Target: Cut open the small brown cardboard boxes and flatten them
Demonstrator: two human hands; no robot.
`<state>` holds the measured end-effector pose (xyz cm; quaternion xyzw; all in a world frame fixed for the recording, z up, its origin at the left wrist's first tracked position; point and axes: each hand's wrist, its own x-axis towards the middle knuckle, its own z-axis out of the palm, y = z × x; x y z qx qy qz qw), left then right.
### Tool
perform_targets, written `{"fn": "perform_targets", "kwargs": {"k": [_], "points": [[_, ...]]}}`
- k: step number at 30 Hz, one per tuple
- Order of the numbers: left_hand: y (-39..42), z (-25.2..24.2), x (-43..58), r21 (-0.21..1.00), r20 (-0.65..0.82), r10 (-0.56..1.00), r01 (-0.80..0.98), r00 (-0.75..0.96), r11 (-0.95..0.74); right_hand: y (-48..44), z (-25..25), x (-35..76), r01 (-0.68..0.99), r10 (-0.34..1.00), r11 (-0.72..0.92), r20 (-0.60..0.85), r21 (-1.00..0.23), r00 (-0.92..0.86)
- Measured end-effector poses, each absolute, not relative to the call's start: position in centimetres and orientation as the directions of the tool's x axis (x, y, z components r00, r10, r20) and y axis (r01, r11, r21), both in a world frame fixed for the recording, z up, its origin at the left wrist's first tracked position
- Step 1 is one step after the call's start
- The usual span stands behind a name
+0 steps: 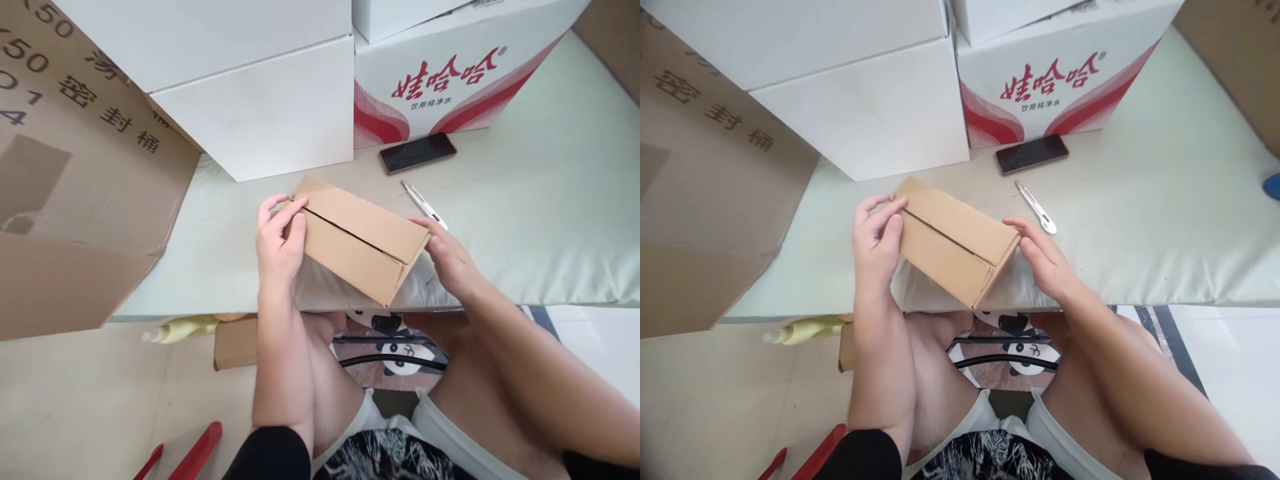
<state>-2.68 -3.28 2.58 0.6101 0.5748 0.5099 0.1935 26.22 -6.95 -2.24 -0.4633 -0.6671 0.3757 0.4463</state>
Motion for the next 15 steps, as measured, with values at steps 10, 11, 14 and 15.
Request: {"fn": "perform_targets", "kwargs": {"k": [10,11,14,15], "points": [[-2.6,1.5,-4.7,0.981,0.160,0.877,0.173,-0.454,-0.089,-6.9,-2.2,25.0,0.005,0.909,0.255,0.238,-0.967,-0.342],[-2.6,1.1,-4.5,0.995,0.065,0.889,0.093,-0.454,-0.026,-7.0,-2.1,24.7,-0.015,0.909,0.272,0.262,-0.962,-0.323],[-3.0,0.1,-3.5,0.975,-0.223,0.928,-0.090,-0.299,0.205,-7.3,-2.0,24.0,0.122,0.912,0.365,0.329,-0.923,-0.244],[-3.2,-0.1,-3.2,0.958,-0.283,0.938,-0.109,-0.203,0.265,-7.4,-2.1,23.9,0.193,0.911,0.388,0.343,-0.901,-0.230]]}}
